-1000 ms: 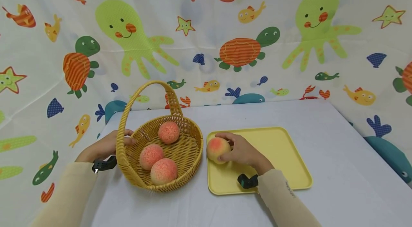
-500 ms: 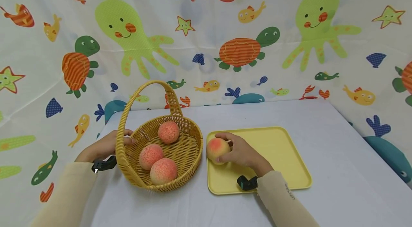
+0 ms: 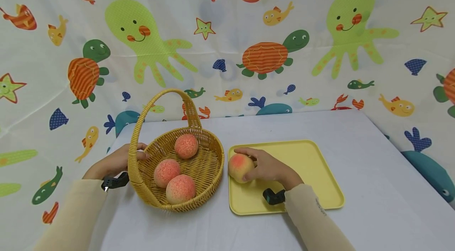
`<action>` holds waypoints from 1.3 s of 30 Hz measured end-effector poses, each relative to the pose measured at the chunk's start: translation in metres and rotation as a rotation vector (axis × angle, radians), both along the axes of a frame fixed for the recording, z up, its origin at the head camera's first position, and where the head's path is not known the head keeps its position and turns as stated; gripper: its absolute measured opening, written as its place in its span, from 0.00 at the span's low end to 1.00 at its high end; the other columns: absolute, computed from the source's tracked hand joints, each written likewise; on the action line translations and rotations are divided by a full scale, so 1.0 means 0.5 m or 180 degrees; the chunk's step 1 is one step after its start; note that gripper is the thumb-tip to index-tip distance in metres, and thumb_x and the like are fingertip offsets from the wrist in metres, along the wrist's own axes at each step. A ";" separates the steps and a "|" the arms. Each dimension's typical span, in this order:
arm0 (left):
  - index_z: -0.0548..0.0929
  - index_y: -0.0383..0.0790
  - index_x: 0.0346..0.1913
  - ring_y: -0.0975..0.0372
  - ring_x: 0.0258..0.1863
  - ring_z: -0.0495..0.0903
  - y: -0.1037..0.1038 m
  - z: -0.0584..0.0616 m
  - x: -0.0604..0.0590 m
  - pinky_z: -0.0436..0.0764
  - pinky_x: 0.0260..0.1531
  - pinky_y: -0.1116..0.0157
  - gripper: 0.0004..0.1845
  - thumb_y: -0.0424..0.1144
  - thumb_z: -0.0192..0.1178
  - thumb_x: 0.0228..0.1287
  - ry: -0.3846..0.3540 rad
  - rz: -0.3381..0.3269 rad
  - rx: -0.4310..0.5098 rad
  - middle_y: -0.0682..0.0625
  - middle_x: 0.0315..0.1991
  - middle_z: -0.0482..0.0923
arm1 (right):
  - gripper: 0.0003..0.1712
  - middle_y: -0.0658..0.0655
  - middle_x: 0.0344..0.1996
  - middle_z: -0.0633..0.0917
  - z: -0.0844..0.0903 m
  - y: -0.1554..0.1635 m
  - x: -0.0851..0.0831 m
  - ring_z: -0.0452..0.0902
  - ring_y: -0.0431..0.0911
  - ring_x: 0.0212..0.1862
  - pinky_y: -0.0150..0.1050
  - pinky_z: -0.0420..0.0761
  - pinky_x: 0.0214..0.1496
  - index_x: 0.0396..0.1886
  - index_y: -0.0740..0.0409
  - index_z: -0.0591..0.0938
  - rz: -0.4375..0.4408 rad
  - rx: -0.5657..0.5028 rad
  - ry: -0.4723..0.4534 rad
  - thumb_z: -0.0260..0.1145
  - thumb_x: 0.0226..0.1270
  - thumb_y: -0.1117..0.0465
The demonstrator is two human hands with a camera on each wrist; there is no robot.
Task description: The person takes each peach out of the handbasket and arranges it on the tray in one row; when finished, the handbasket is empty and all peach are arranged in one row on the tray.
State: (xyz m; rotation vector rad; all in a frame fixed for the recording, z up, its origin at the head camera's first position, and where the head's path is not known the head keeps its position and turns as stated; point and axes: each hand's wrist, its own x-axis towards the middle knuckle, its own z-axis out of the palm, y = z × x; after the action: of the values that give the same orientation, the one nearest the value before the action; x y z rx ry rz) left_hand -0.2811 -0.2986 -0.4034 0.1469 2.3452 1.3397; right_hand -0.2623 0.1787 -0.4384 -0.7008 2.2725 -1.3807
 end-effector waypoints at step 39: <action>0.72 0.32 0.71 0.53 0.48 0.85 -0.002 -0.003 -0.001 0.88 0.45 0.53 0.25 0.43 0.54 0.79 -0.0003 0.0011 -0.0039 0.39 0.56 0.83 | 0.44 0.62 0.56 0.77 -0.012 -0.020 0.014 0.77 0.52 0.49 0.46 0.80 0.49 0.67 0.60 0.74 -0.0497 -0.0122 0.0176 0.83 0.50 0.58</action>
State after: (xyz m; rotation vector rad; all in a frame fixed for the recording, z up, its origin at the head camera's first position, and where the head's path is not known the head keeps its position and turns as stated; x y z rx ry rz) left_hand -0.2816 -0.2994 -0.4047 0.1388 2.3535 1.3264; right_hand -0.2551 0.1689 -0.4444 -0.5907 2.3939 -1.4962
